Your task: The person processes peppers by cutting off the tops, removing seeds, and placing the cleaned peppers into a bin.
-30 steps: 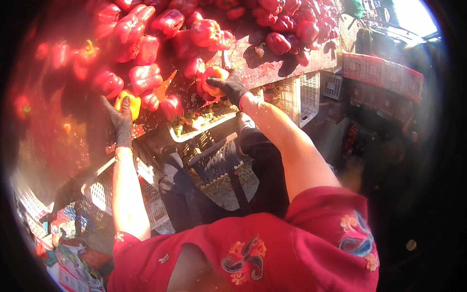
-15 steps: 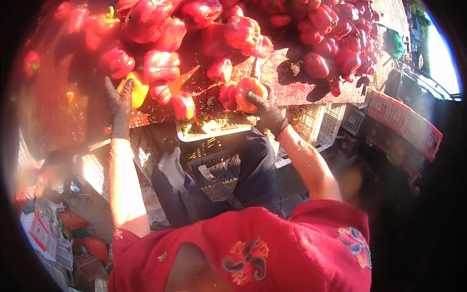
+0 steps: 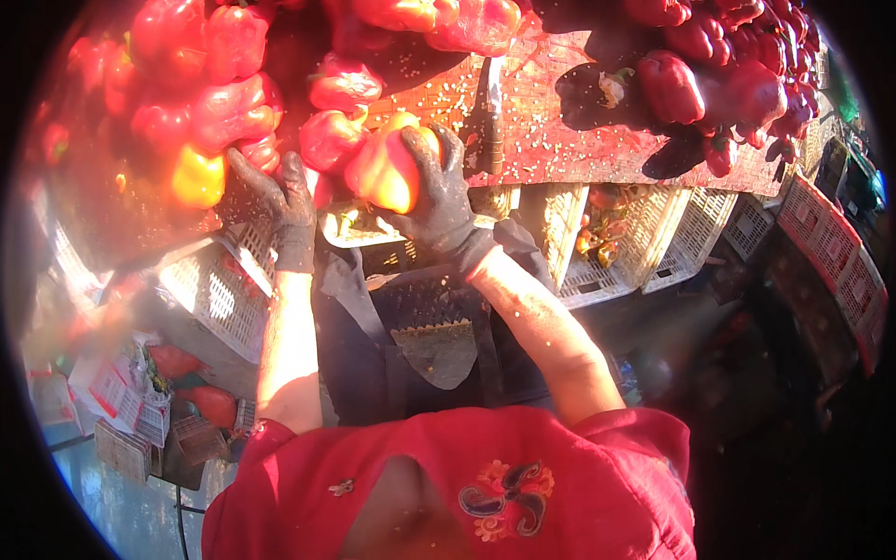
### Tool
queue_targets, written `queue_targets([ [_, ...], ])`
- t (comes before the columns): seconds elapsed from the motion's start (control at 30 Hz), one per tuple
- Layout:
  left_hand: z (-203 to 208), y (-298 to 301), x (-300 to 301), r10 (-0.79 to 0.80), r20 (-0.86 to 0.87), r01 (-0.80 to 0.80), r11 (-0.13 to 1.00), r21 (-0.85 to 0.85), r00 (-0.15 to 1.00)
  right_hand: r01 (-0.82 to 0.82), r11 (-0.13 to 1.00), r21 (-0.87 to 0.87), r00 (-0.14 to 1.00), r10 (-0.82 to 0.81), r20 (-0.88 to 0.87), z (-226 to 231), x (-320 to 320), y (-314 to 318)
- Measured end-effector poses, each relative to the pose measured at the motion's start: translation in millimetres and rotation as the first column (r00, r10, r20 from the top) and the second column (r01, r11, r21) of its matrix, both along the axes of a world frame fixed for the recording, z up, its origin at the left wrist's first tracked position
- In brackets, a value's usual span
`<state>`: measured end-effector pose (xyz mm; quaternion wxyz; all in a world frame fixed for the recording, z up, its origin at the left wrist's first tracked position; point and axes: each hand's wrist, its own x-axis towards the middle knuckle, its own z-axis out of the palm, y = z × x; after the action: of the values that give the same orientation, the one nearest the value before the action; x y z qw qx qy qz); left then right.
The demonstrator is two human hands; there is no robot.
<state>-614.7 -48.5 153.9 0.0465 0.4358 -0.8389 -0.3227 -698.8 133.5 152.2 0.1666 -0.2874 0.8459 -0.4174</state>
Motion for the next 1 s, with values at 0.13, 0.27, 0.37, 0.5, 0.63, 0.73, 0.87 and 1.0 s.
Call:
queue_targets([
  [0.13,-28,-2,-1,0.104,-0.157,-0.097,0.994,0.056,0.982,0.051,0.998,-0.026,0.989,-0.054,-0.141,-14,-36,-44],
  [0.27,-8,20,47,-0.173,-0.138,0.151,0.976,-0.16,0.975,0.021,1.0,0.022,0.954,-0.013,-0.299,-4,-25,-6],
  [0.37,10,73,96,-0.387,0.015,0.386,0.917,-0.103,0.922,-0.082,0.984,0.16,0.93,0.133,-0.343,-9,50,53],
  [0.5,30,169,215,-0.699,0.171,0.687,0.715,0.131,0.695,-0.382,0.813,0.439,0.921,0.374,0.11,41,175,143],
  [0.63,158,156,172,-0.458,-0.066,0.446,0.806,0.388,0.886,-0.307,0.899,0.312,0.95,0.269,0.161,169,178,117],
  [0.73,173,150,158,-0.284,-0.07,0.289,0.878,0.381,0.956,-0.188,0.939,0.287,0.955,0.107,0.276,179,173,102],
  [0.87,130,139,147,-0.053,-0.017,0.056,0.96,0.275,0.998,-0.12,0.953,0.276,0.951,0.031,0.306,98,154,103],
  [1.0,45,104,155,0.146,0.078,-0.16,0.962,0.222,0.986,-0.191,0.968,0.166,0.982,0.188,0.034,17,73,59],
])
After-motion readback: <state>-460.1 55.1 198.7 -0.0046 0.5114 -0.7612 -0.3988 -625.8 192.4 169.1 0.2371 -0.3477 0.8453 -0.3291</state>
